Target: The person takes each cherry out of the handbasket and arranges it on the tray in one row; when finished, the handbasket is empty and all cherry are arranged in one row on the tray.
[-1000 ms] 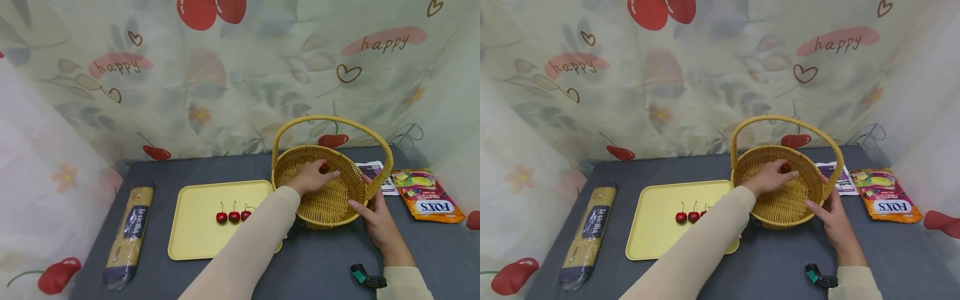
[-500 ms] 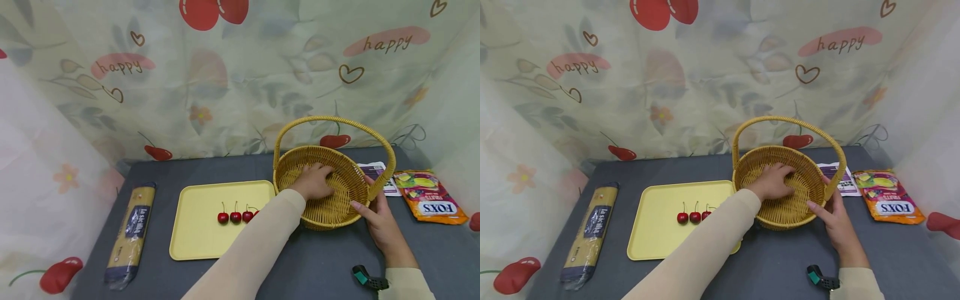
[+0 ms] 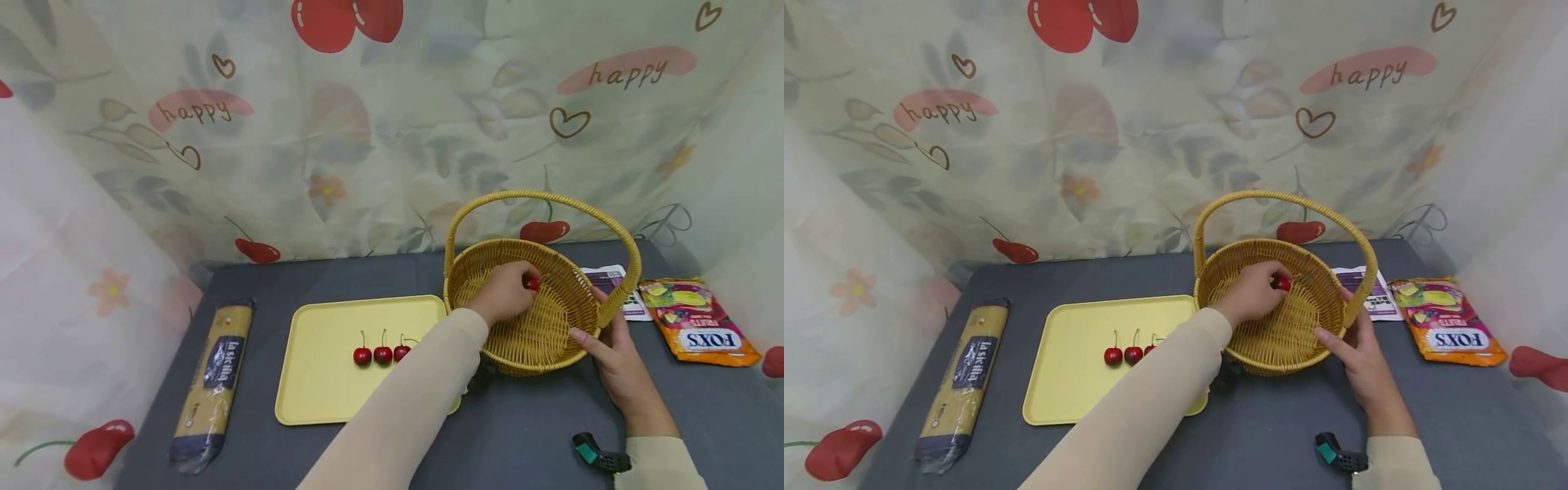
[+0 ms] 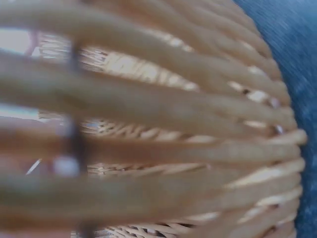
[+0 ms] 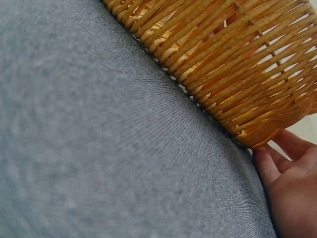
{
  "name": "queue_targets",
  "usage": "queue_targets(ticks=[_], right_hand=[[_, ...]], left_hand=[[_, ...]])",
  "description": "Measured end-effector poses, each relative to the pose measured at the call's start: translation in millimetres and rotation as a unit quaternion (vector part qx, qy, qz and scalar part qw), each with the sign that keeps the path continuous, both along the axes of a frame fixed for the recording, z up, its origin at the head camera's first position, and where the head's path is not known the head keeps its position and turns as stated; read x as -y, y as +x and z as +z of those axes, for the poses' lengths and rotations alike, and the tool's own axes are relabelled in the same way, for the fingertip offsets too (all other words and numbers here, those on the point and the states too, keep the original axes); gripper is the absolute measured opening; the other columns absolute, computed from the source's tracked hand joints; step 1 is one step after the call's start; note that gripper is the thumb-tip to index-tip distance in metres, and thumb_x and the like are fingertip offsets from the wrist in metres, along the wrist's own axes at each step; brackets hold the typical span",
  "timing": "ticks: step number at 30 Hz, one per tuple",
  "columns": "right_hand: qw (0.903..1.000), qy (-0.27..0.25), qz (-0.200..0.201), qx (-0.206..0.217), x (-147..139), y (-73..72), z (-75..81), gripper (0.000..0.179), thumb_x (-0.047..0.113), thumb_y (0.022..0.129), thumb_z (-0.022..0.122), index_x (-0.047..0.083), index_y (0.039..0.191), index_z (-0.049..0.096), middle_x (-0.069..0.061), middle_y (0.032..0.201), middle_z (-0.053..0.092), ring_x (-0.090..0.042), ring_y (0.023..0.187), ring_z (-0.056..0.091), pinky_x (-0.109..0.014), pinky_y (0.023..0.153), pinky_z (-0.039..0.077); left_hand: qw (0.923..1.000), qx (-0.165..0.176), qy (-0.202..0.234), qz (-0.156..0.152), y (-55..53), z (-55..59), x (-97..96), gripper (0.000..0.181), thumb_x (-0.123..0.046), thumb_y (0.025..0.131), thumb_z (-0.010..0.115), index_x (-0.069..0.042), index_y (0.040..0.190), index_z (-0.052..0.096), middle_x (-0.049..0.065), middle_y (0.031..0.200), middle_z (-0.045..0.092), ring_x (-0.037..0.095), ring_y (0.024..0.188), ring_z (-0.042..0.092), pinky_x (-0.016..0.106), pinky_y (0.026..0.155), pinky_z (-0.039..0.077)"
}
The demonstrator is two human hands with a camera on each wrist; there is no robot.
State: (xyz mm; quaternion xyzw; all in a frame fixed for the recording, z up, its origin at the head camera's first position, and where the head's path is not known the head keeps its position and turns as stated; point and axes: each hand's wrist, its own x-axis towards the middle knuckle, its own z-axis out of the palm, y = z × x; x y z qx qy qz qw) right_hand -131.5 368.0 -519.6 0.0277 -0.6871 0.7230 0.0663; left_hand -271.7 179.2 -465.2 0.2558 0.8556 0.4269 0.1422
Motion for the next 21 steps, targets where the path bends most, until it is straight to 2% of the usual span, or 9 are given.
queue_targets(ticks=[3,7,14,21], right_hand=[[1.0,0.002,-0.001,0.003,-0.1,0.2,-0.1,0.082,0.003,0.111,0.057,0.03,0.176,0.015,-0.02,0.17,0.019,-0.027,0.15,0.03,-0.017,0.104,0.039],[1.0,0.006,-0.002,0.008,-0.1,0.4,-0.8,0.082,0.004,0.112,0.058,0.031,0.176,0.014,-0.021,0.171,0.017,-0.028,0.151,0.029,-0.017,0.105,0.038],[0.9998,0.011,-0.005,0.015,1.2,0.4,-1.8,0.082,0.007,0.112,0.058,0.032,0.176,0.013,-0.021,0.172,0.016,-0.028,0.152,0.028,-0.018,0.109,0.034],[0.9998,0.011,-0.008,0.015,0.6,0.6,-2.2,0.082,0.007,0.112,0.059,0.032,0.176,0.013,-0.02,0.172,0.017,-0.027,0.151,0.029,-0.019,0.111,0.032]], left_hand=[[0.9984,0.012,0.053,0.014,1.0,3.4,5.0,0.02,-0.009,0.105,0.074,-0.016,0.124,0.074,-0.01,0.102,0.065,0.007,0.091,0.061,0.021,0.076,0.052],[0.9922,0.02,0.121,0.022,4.7,10.4,11.2,0.016,-0.01,0.106,0.074,-0.016,0.121,0.076,-0.012,0.102,0.066,0.007,0.091,0.063,0.024,0.075,0.053],[0.9816,0.023,0.189,0.014,14.1,25.3,25.5,0.017,-0.012,0.105,0.076,-0.016,0.122,0.077,-0.012,0.105,0.068,0.006,0.091,0.065,0.024,0.075,0.055],[0.965,0.051,0.257,-0.004,22.2,33.4,51.8,0.021,-0.009,0.101,0.081,-0.012,0.122,0.078,-0.009,0.108,0.071,0.013,0.087,0.068,0.029,0.076,0.058]])
